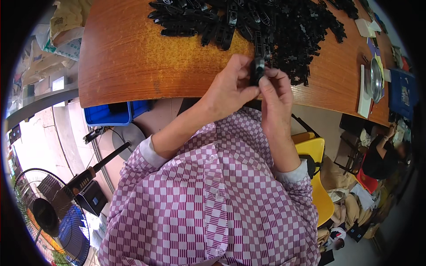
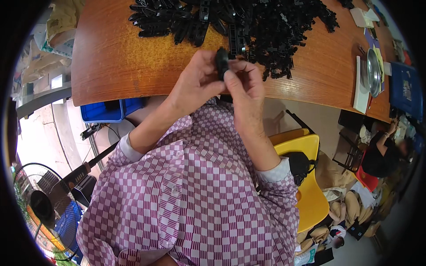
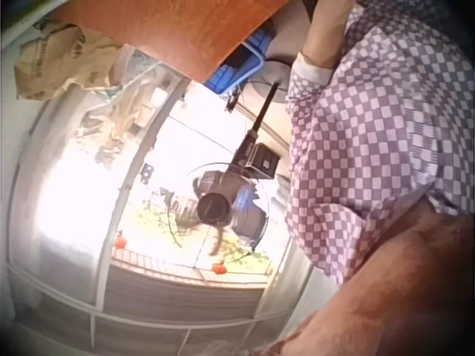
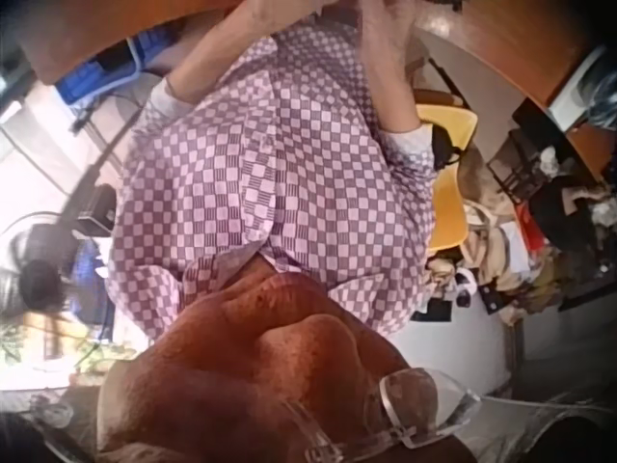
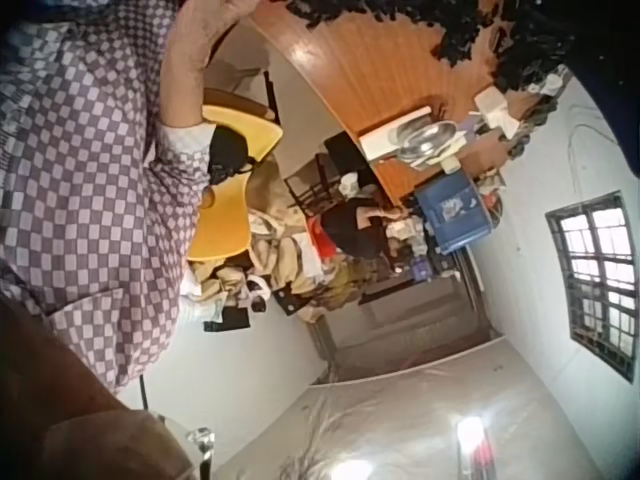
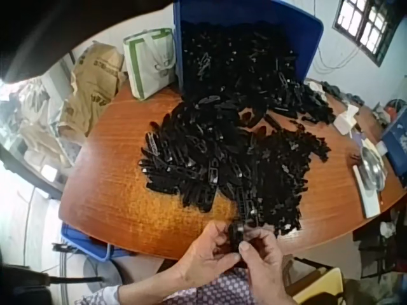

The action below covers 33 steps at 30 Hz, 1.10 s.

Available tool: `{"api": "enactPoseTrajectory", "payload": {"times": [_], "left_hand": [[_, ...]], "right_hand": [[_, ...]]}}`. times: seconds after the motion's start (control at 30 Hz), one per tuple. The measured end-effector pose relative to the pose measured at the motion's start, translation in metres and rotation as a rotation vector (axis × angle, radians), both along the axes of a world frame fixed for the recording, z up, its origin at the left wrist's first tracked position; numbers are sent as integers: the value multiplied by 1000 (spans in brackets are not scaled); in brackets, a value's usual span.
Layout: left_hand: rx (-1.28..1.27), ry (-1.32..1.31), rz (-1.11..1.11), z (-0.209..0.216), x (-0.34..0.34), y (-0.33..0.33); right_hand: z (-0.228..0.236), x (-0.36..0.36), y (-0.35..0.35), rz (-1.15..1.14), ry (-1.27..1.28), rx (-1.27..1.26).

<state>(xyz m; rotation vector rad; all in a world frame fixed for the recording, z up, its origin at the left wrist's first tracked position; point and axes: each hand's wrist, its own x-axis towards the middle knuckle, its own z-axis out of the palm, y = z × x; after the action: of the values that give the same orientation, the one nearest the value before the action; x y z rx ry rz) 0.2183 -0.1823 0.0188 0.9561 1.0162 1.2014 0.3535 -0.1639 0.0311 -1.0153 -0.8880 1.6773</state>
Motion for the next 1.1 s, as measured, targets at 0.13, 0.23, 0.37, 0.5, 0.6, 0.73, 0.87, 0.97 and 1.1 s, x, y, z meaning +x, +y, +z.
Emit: {"api": "enactPoseTrajectory", "payload": {"times": [0.13, 0.23, 0.37, 0.5, 0.6, 0.73, 0.87, 0.97, 1.1], "left_hand": [[-14, 53, -55, -1, -1, -25], [1, 61, -78, -6, 5, -35], [-22, 102, -152, -2, 4, -31], [37, 220, -162, -3, 6, -27], [76, 300, -162, 5, 3, -19], [231, 376, -214, 12, -4, 5], [315, 349, -203, 22, -4, 24], [110, 419, -14, 17, -18, 36], [502, 978, 7, 17, -31, 78]], "right_hand": [[-3, 8, -13, 186, -100, -16], [-9, 16, -17, 308, -122, -63], [-9, 20, -15, 332, -10, -112], [-19, 27, -13, 339, -10, -68], [-18, 28, -9, 328, -30, -43], [-16, 31, 2, 300, 75, -47], [-7, 32, 10, 221, 47, 10], [5, 40, 36, 185, -680, 529], [-5, 41, 47, 118, -1221, 837]]}}
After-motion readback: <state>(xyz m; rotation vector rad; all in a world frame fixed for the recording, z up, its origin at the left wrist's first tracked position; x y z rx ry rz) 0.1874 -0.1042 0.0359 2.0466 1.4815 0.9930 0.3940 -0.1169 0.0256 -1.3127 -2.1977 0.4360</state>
